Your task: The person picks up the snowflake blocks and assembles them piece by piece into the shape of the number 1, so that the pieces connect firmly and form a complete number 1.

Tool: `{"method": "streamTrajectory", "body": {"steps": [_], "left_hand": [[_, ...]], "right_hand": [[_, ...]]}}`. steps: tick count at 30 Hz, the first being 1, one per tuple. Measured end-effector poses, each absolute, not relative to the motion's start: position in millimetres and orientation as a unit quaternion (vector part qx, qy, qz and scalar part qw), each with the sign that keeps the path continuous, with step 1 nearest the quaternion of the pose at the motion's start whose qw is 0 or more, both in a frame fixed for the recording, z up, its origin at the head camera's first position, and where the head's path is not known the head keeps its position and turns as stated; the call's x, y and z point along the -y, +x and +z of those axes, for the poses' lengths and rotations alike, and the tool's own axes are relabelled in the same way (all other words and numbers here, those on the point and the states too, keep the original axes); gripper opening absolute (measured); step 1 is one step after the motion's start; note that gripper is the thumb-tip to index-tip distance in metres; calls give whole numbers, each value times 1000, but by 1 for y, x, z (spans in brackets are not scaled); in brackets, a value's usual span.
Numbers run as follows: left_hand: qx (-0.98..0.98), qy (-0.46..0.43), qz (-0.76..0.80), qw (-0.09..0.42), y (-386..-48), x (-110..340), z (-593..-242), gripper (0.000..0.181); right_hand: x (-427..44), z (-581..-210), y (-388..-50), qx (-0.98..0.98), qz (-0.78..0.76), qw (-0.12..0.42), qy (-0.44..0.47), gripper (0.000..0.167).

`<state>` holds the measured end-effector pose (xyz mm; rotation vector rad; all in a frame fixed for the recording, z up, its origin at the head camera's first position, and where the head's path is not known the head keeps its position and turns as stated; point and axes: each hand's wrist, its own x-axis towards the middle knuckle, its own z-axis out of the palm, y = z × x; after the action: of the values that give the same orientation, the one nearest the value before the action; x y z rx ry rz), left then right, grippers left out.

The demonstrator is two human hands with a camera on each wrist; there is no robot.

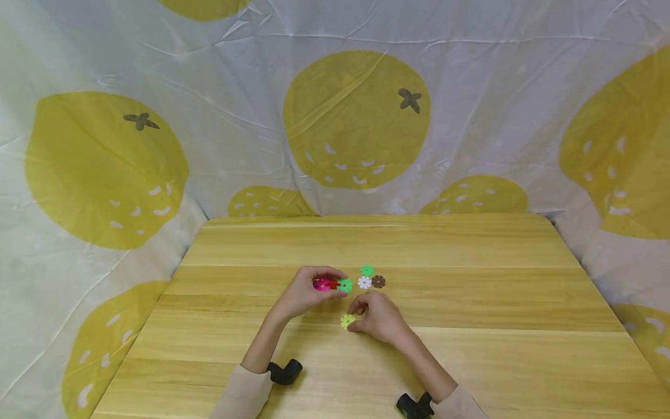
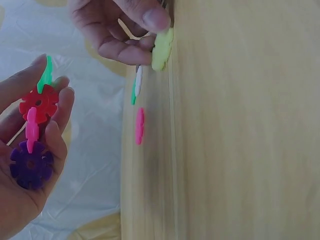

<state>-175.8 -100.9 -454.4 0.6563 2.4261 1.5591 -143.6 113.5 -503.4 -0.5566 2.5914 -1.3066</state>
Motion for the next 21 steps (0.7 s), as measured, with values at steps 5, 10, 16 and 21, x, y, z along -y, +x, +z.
{"method": "streamTrajectory", "body": {"steps": [5, 10, 16, 21], "left_hand": [[-817, 219, 526, 96, -176, 101, -454, 26], [-819, 221, 519, 103, -176, 101, -455, 26], [-816, 229, 520, 108, -175, 100, -455, 26], [-809, 238, 524, 118, -175, 100, -455, 26]], "right_hand": [[-117, -499, -140, -843, -483, 133, -196, 21], [-127, -498, -138, -775, -572, 195, -184, 13], [-144, -492, -138, -754, -621, 135, -167, 24], [-153, -487, -140, -755, -632, 82, -158, 29]]}}
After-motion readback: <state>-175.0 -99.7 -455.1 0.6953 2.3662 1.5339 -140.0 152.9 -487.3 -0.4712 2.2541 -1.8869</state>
